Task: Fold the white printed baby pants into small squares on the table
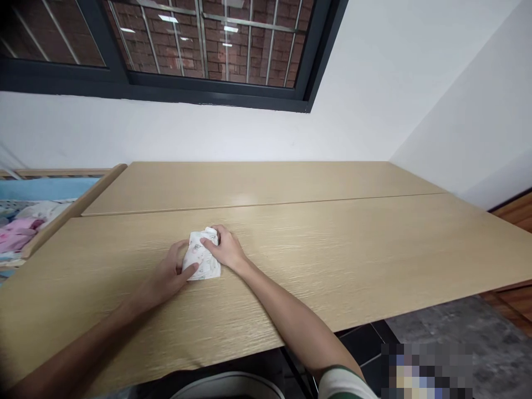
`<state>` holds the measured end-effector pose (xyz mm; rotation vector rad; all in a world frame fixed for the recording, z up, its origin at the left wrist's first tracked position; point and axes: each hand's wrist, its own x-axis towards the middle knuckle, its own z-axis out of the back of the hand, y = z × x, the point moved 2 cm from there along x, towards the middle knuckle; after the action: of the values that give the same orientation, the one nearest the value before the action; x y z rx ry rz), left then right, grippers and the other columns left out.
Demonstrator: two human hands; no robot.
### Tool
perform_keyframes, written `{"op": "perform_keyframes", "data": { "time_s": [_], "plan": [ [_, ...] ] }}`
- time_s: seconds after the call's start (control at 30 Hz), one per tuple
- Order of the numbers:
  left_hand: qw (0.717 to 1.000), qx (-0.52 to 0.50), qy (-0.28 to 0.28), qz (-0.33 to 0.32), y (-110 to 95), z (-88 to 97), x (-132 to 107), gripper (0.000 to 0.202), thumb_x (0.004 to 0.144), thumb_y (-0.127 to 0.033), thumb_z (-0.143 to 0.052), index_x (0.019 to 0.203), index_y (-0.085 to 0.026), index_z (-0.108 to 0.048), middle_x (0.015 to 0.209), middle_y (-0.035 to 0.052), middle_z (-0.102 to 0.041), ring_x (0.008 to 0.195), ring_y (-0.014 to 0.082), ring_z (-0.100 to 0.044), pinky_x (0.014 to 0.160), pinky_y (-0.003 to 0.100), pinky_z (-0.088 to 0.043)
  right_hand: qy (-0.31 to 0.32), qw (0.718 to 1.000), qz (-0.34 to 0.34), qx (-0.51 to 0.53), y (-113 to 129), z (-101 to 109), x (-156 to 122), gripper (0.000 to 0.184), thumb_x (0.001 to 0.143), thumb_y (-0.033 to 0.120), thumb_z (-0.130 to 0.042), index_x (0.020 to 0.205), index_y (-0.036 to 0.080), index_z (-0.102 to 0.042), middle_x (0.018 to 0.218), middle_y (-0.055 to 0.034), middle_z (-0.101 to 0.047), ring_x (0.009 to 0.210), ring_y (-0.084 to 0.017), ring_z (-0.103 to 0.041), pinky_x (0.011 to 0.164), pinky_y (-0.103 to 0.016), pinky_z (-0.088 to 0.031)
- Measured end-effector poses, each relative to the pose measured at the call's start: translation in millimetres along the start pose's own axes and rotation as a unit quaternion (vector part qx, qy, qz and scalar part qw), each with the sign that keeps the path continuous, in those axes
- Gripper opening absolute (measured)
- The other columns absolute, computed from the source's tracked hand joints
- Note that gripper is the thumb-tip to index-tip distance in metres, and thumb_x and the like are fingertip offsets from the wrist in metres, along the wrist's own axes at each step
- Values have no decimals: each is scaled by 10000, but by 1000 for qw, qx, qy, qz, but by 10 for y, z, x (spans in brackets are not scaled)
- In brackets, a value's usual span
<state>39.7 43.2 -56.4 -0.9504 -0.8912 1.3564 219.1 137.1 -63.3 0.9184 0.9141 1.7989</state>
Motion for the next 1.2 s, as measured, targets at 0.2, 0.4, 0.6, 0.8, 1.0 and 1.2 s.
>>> {"op": "perform_keyframes", "data": {
  "time_s": [0.2, 0.4, 0.6, 0.8, 1.0, 1.2],
  "plan": [
    [919, 330, -96, -192, -158, 86, -108, 248, 1006, -387, -485, 1050, -217, -660, 753, 31, -708, 668, 206, -667, 648, 321, -499, -78, 995, 65, 1, 27, 88, 55, 588, 1012, 462, -529, 1535, 210, -435, 1461, -143, -582, 1329, -257, -569, 1146, -460, -434],
    [834, 352, -32, -423, -264, -188, -287, 359, 988, -290, -519, 1302, -141, -606, 1291, 174, -683, 1238, 296, -624, 1075, 454, -501, 65, 968, 228, -81, 431, 202, -116, 534, 1059, 441, -463, 1566, 277, -432, 1643, -83, -384, 1534, -249, -332, 1255, -501, -271],
    [894, 325, 82, -297, -102, -401, -287, 416, 964, -430, -547, 1236, -152, -696, 1246, 201, -700, 1184, 410, -641, 1054, 621, -477, 259, 924, 276, -56, 620, 35, -280, 425, 1064, 350, -486, 1486, 339, -540, 1556, -6, -513, 1481, -218, -434, 1240, -483, -308],
    [897, 333, 81, -280, -127, -358, -268, 416, 931, -453, -585, 1214, -172, -702, 1212, 179, -714, 1164, 388, -641, 1058, 581, -479, 303, 919, 233, -98, 453, -17, -206, 428, 1058, 400, -507, 1478, 335, -553, 1562, -11, -497, 1518, -241, -370, 1271, -510, -223],
    [875, 363, 57, -315, -151, -370, -261, 628, 935, -465, -581, 1430, -83, -525, 1417, 238, -593, 1332, 387, -544, 1146, 551, -424, 286, 924, 217, -133, 161, 62, 288, 480, 1043, 540, -486, 1490, 371, -532, 1640, 31, -371, 1561, -222, -270, 1308, -487, -114],
    [865, 371, 44, -334, -62, -377, -247, 746, 961, -502, -545, 1555, -84, -371, 1580, 241, -428, 1479, 381, -402, 1208, 536, -368, 261, 940, 158, -150, -118, 85, 729, 639, 1008, 657, -455, 1509, 268, -531, 1624, -46, -405, 1552, -256, -294, 1306, -478, -171]
  ]
}}
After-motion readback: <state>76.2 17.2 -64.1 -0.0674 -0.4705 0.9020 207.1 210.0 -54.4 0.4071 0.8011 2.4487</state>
